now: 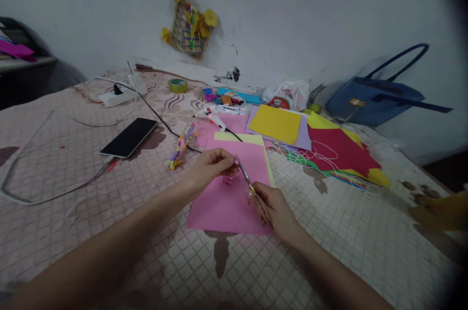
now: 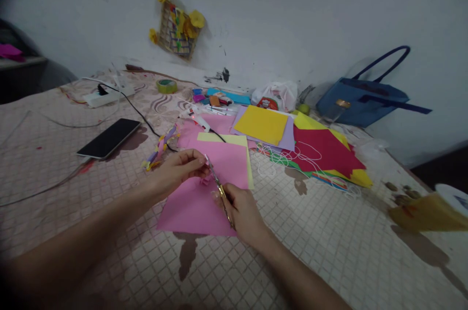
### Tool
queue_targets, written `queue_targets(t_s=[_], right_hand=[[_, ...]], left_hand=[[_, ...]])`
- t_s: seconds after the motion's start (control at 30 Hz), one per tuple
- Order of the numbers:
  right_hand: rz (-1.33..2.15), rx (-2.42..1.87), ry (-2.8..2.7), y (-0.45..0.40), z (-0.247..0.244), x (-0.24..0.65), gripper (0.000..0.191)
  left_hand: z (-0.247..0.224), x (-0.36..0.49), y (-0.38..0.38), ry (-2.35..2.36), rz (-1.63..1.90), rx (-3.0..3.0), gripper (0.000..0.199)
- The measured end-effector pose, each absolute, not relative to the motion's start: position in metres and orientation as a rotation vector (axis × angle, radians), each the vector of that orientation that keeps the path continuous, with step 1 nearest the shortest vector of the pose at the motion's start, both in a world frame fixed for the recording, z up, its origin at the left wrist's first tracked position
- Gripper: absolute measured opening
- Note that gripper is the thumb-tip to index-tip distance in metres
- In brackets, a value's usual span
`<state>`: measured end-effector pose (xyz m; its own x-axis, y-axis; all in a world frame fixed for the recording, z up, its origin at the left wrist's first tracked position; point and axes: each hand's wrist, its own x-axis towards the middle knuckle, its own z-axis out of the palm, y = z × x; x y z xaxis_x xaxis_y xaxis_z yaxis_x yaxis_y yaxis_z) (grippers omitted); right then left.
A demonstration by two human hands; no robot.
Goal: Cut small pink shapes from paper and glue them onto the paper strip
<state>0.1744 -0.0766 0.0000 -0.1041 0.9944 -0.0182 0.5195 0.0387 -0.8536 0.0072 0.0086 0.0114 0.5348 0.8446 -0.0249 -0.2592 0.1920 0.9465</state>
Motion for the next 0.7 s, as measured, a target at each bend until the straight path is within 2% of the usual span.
queue_targets(t_s=[0.7], right_hand=[[1.068,-1.503,-1.570,-0.0778,-0.0069,0.1699,0.037]], left_hand=[[0.0099,0.0100,0.0050,0.652,0.858,1.090,0.015]])
